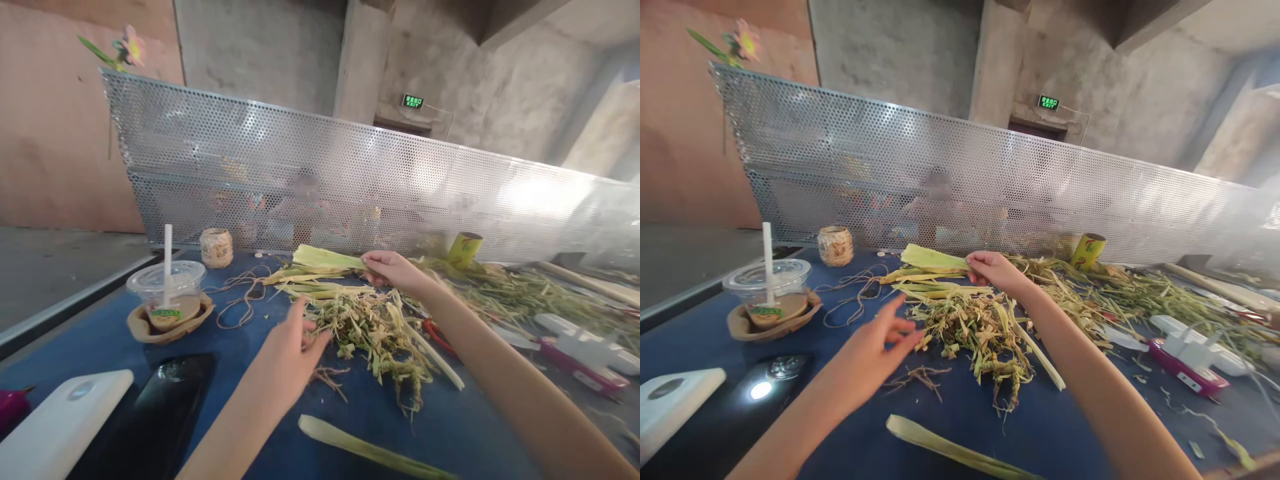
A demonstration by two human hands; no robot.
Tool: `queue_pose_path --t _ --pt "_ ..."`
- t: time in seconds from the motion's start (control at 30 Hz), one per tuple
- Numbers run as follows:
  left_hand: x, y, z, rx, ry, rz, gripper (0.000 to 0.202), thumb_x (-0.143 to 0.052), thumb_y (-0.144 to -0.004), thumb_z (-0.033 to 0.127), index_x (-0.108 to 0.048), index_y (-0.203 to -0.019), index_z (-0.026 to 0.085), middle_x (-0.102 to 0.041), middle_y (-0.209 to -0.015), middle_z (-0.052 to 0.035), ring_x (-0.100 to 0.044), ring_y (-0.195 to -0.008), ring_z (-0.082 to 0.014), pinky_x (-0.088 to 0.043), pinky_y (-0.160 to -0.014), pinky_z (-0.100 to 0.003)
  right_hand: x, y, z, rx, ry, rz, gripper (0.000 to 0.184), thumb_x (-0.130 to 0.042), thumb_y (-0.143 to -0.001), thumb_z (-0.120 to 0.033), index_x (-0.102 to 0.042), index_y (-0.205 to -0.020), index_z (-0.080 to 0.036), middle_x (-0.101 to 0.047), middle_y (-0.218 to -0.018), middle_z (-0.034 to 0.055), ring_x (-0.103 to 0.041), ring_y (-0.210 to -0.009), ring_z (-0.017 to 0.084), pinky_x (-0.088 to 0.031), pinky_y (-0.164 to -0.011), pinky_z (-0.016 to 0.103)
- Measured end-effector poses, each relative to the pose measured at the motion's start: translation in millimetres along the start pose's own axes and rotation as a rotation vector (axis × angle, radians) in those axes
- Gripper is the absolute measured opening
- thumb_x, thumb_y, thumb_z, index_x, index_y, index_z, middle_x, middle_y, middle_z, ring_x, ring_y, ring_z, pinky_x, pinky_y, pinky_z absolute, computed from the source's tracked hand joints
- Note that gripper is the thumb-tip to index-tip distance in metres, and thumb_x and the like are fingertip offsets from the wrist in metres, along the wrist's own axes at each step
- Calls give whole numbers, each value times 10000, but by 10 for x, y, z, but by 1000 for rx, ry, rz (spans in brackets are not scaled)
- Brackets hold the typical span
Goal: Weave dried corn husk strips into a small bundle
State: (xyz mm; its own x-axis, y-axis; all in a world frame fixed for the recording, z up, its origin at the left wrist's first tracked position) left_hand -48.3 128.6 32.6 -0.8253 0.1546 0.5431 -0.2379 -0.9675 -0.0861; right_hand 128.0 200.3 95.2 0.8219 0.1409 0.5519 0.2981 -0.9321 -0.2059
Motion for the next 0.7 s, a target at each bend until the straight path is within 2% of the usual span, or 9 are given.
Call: queue_pose_path --t 0.07,0.13,0.2,0.27,0.33,0.4,0.5,0.6,0.7 --pt "169 -69 43 -50 290 189 789 -575 -746 449 -193 -1389 198 -506 -1257 -165 -595 -975 -249 -501 -754 -340 -82 165 -53 17 -57 -18 319 -455 -795 -492 -466 -714 -183 -457 -563 -58 -391 -465 57 -336 -492 197" --pt "203 -121 11 -69 612 254 828 -649 -713 387 -177 -1375 231 -453 -1309 -158 -600 -989 -235 -529 -752 -327 -176 304 -104 25 -150 -54 315 -480 -785 -496 -481 -746 -184 -446 -559 -62 -399 -478 61 -341 -501 199" --pt "184 -158 -38 -67 877 267 726 -685 -695 309 -309 -1308 209 -543 -1190 -126 -629 -922 -211 -546 -744 -322 -273 418 -150 25 -184 -104 311 -497 -787 -488 -492 -742 -180 -450 -555 -57 -402 -488 65 -334 -499 200" --pt "204 -161 -92 -54 1023 312 612 -699 -679 224 -425 -1224 182 -624 -982 -59 -642 -809 -163 -554 -715 -294 -341 512 -180 16 -124 -136 317 -483 -811 -471 -488 -695 -176 -464 -560 -44 -402 -491 69 -331 -495 204" --pt "249 -135 -122 -49 1062 367 651 -711 -655 161 -428 -1241 181 -642 -820 0 -625 -677 -113 -548 -649 -251 -398 595 -202 5 -19 -163 319 -441 -848 -441 -484 -680 -174 -495 -586 -24 -418 -505 77 -349 -508 213" --pt "262 -109 -79 -75 1035 368 766 -718 -652 159 -348 -1323 178 -630 -679 41 -569 -525 -76 -507 -534 -211 -462 671 -233 4 86 -193 282 -421 -871 -407 -519 -751 -172 -535 -643 -5 -456 -544 92 -374 -539 226" --pt "129 -93 98 -141 940 221 843 -714 -673 221 -266 -1382 137 -558 -508 77 -471 -397 -63 -415 -406 -191 -574 756 -331 50 132 -216 242 -449 -870 -392 -559 -901 -179 -552 -740 12 -490 -620 107 -387 -578 235" --pt "-63 -70 230 -171 855 70 897 -719 -669 249 -217 -1403 132 -589 -547 51 -455 -381 -63 -379 -367 -190 -703 791 -398 77 -16 -235 275 -455 -858 -433 -529 -817 -171 -461 -639 -25 -419 -539 83 -331 -493 207" --pt "-147 -53 257 -163 807 24 924 -720 -665 259 -187 -1412 158 -624 -619 25 -429 -343 -50 -342 -333 -188 -719 776 -305 0 -32 -167 261 -524 -821 -374 -435 -669 -182 -326 -515 -74 -298 -443 60 -230 -427 199"
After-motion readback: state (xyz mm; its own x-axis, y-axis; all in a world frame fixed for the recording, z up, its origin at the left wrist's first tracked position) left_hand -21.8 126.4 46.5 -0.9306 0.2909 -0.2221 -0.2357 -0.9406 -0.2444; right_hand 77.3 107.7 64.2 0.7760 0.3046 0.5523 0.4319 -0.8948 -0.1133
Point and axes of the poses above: each hand's wrist, its own y-axis away from the middle knuckle, its own x-axis out of the back of the hand, z = x × y, the point moved 10 cm from there along -y, towards the middle knuckle
